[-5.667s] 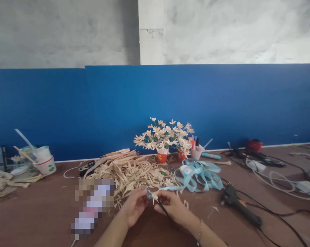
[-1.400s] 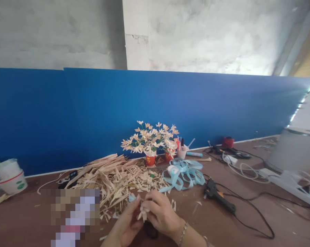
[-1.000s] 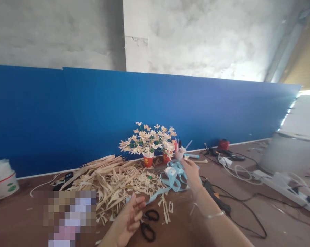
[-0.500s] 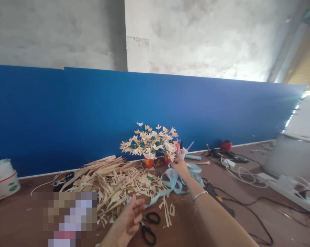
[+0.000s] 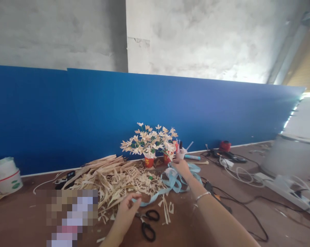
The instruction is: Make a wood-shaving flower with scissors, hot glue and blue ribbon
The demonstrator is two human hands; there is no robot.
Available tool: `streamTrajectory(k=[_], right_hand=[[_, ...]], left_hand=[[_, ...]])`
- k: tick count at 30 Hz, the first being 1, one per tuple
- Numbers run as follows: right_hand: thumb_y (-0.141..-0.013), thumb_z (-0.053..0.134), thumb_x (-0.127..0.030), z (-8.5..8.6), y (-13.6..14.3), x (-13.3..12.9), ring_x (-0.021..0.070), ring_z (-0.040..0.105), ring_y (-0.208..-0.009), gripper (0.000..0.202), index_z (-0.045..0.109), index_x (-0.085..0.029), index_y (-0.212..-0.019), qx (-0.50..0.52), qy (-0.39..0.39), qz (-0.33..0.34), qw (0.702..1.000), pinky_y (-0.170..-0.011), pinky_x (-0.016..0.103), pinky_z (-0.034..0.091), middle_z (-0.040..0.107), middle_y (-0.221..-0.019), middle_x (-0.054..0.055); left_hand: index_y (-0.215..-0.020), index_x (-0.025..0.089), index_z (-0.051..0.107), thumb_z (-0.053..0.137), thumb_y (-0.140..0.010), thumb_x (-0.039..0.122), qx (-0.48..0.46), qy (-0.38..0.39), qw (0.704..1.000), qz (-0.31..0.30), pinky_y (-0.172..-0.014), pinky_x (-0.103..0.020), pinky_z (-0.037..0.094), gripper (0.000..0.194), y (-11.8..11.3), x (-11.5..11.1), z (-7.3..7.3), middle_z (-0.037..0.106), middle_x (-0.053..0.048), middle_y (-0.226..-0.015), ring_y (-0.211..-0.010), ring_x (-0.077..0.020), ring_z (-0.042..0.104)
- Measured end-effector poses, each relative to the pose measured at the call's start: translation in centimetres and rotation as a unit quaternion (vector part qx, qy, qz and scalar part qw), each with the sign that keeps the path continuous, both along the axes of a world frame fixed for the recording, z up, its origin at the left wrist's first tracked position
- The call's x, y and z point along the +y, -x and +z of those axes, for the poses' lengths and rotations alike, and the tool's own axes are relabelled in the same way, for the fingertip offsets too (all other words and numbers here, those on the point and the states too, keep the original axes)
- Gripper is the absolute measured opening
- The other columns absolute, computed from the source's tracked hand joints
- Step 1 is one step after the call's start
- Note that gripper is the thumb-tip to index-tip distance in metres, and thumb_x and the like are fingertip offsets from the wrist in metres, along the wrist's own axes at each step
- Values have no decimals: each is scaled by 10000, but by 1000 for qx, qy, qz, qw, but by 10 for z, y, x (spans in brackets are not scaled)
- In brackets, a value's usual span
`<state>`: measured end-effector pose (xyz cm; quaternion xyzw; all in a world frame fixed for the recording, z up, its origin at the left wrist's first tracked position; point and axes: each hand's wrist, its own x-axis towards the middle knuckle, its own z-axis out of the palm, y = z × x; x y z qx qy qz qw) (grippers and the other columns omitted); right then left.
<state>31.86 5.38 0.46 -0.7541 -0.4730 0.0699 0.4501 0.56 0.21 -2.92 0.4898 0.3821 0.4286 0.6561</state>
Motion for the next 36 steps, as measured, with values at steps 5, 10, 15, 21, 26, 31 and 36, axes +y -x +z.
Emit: streamTrajectory(k=[5,10,15,21,26,31,36], right_hand=[[-683,469,-218,8,10,-35,218,564,-769,266,625,-114,-873,-28,-64,-80,994,-702,310,408,642,-845,105],[-726,413,-166,8,71,-65,176,569,-759,246,617,-153,-864,-91,-82,117,986,-716,267,418,647,-848,65],[-713,407,-98,6,116,-77,157,594,-825,303,654,-200,-856,-201,105,341,912,-744,229,393,678,-865,32],[-710,443,-134,6,112,-84,207,616,-737,235,634,-155,-844,-291,255,210,898,-622,261,362,676,-781,98],[-718,514,-222,1,122,-82,170,592,-767,234,590,-196,-938,-279,212,238,906,-626,226,341,656,-794,37],[-772,459,-154,1,131,-80,153,572,-802,155,611,-185,-773,-289,157,258,909,-669,217,349,638,-824,37],[-811,443,-170,11,144,-92,133,550,-757,152,593,-195,-805,-312,53,312,896,-644,205,351,595,-831,23]], left_hand=[[-710,229,679,606,-689,256,294,-341,892,41,-942,-441,332,80,1,-4,-7,636,-80,-1050,-1053,-269,498],[-695,229,669,510,-757,243,394,-384,835,-34,-988,-526,240,171,0,-12,-4,653,-63,-1042,-1066,-261,507],[-876,235,674,477,-775,198,388,-396,830,-58,-1003,-533,203,224,-1,-16,4,681,-54,-948,-1038,-244,535],[-711,231,658,506,-772,202,346,-442,822,-96,-1022,-476,172,167,-3,-26,17,682,-28,-840,-962,-209,550],[-650,197,604,537,-746,209,355,-434,824,-83,-954,-401,288,117,-6,-30,18,632,-20,-730,-772,-168,557],[-726,192,613,514,-755,222,365,-407,837,0,-767,-344,389,107,-3,-19,7,620,-47,-755,-780,-200,542],[-773,195,650,582,-712,290,373,-394,839,47,-752,-346,383,132,0,-8,2,648,-57,-784,-807,-224,550]])
